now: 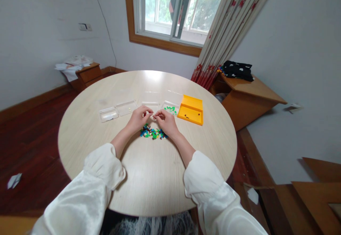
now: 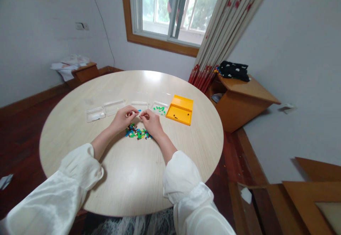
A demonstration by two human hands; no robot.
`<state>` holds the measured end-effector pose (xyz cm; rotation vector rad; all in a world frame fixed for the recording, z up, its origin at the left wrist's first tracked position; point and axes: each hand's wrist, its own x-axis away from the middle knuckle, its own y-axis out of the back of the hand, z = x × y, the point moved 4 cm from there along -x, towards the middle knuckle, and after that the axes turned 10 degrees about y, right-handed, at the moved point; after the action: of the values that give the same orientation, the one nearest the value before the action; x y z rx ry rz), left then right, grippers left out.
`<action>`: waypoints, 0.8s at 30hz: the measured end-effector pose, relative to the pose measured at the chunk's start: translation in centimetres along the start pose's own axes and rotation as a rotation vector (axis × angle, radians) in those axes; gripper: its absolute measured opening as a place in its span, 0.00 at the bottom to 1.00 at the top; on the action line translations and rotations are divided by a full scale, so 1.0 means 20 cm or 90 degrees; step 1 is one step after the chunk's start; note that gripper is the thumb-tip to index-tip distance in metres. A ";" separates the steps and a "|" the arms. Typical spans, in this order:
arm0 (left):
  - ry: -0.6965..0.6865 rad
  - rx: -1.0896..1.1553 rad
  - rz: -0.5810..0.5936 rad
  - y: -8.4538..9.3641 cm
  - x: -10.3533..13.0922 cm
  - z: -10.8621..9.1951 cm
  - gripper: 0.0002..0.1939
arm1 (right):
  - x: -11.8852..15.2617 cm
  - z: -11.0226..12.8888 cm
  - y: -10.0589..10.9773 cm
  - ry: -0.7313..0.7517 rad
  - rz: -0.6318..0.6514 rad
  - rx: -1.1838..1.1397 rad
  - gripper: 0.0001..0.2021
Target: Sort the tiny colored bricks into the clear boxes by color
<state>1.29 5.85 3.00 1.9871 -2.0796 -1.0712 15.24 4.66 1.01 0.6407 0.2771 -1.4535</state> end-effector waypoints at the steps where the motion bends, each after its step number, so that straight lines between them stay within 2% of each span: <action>1: 0.003 -0.018 -0.032 0.03 -0.01 0.00 0.06 | 0.00 0.00 0.00 -0.002 0.001 0.005 0.01; 3: 0.029 -0.072 -0.123 0.12 -0.02 0.02 0.07 | 0.00 -0.01 0.00 -0.009 0.005 0.021 0.01; 6: 0.131 -0.226 -0.258 0.29 -0.02 0.09 0.09 | 0.01 -0.02 0.01 -0.014 0.012 0.039 0.01; 7: 0.184 -0.291 -0.271 0.35 -0.02 0.12 0.10 | 0.01 -0.02 0.01 -0.012 0.015 0.044 0.01; 9: 0.316 -0.390 -0.251 0.45 -0.01 0.20 0.10 | 0.01 -0.02 0.00 -0.007 0.021 0.055 0.02; 12: 0.426 -0.441 -0.237 0.55 0.03 0.26 0.11 | 0.01 -0.02 0.00 0.005 0.037 0.097 0.03; 18: 0.499 -0.450 -0.187 0.58 0.04 0.29 0.09 | 0.01 -0.01 -0.01 0.035 0.107 0.198 0.07; 24: 0.571 -0.470 -0.157 0.59 0.04 0.32 0.07 | 0.02 0.01 -0.04 0.111 0.207 0.224 0.11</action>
<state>-12.03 6.82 3.91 1.8132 -0.8445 -0.6179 14.40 4.16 0.76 1.0509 0.0459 -1.1414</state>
